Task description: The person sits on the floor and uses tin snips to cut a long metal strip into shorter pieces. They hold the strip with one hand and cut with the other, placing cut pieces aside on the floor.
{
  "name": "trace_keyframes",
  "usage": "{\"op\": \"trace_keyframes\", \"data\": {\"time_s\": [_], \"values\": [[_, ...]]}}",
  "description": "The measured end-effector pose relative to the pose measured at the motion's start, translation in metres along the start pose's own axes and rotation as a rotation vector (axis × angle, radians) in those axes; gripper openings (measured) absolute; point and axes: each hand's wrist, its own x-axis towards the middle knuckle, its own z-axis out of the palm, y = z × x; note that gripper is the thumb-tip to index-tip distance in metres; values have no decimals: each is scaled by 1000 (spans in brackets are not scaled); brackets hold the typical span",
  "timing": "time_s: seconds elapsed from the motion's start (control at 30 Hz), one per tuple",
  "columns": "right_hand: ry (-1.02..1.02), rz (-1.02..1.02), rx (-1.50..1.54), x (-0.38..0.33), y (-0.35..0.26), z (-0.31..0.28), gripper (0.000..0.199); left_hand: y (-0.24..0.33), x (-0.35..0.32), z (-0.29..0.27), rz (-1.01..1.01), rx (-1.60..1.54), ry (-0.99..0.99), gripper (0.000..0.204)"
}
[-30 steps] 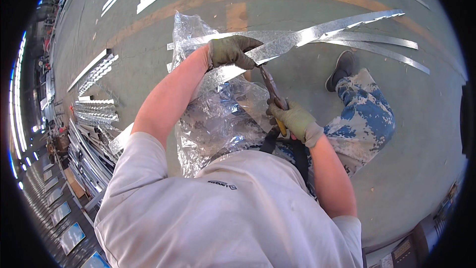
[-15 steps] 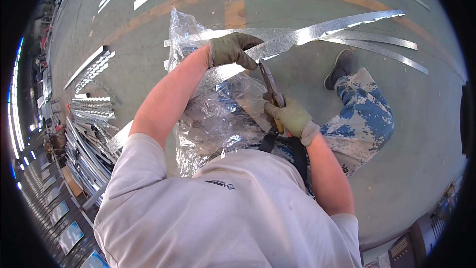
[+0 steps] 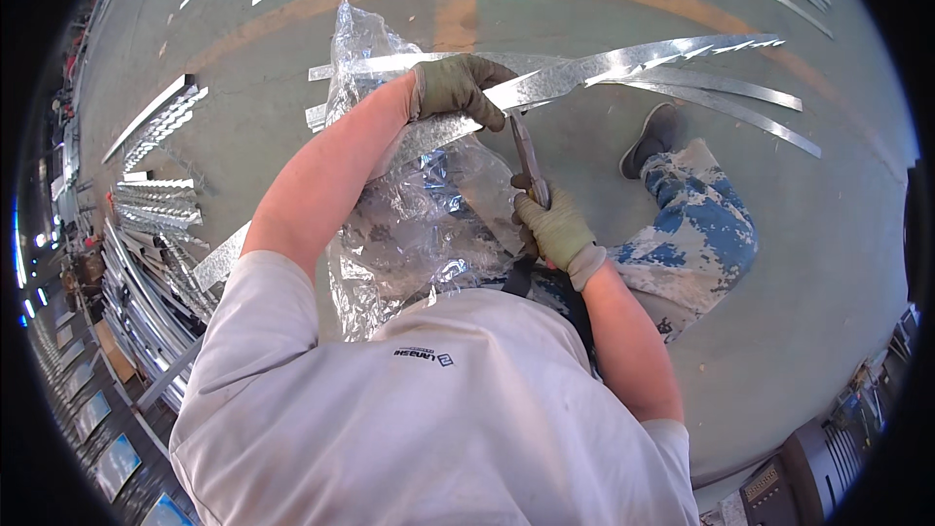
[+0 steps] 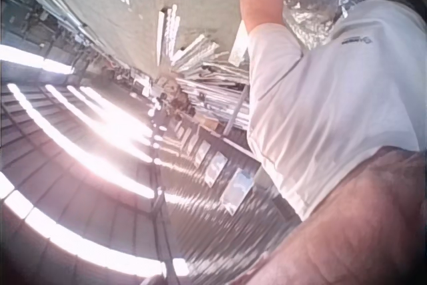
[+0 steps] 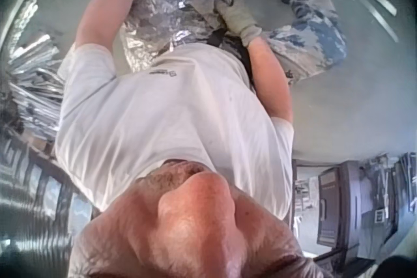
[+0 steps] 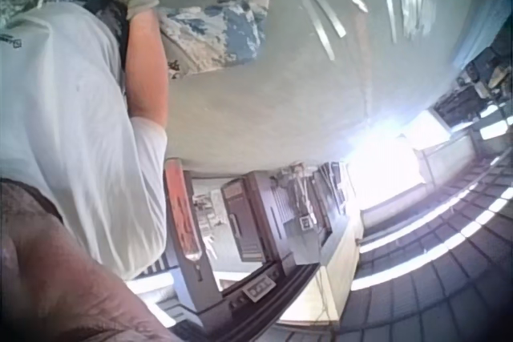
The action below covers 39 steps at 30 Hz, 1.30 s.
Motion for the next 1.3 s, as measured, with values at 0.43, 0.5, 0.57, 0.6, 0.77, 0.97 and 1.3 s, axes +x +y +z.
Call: {"op": "trace_keyframes", "data": {"time_s": [0.43, 0.5, 0.57, 0.6, 0.77, 0.97, 1.3], "values": [[426, -42, -896, -20, -43, 30, 51, -9, 12, -9, 44, 65, -29, 64], [488, 4, -959, -23, -46, 37, 48, -8, 16, -10, 38, 35, -20, 65], [527, 10, -1001, -24, -54, 41, 48, -9, 16, -7, 55, -72, 10, 67], [525, 20, -1035, -25, -55, 46, 47, -31, 28, -20, 65, -172, -48, 66], [580, 102, -1158, -33, -69, 58, 46, -15, 27, -11, 27, -7, -31, 63], [583, 31, -1170, -38, -68, 54, 42, -17, 33, -15, 10, 49, -32, 62], [518, 132, -1083, -39, -64, 53, 53, -6, 13, 2, 38, 186, -7, 68]]}}
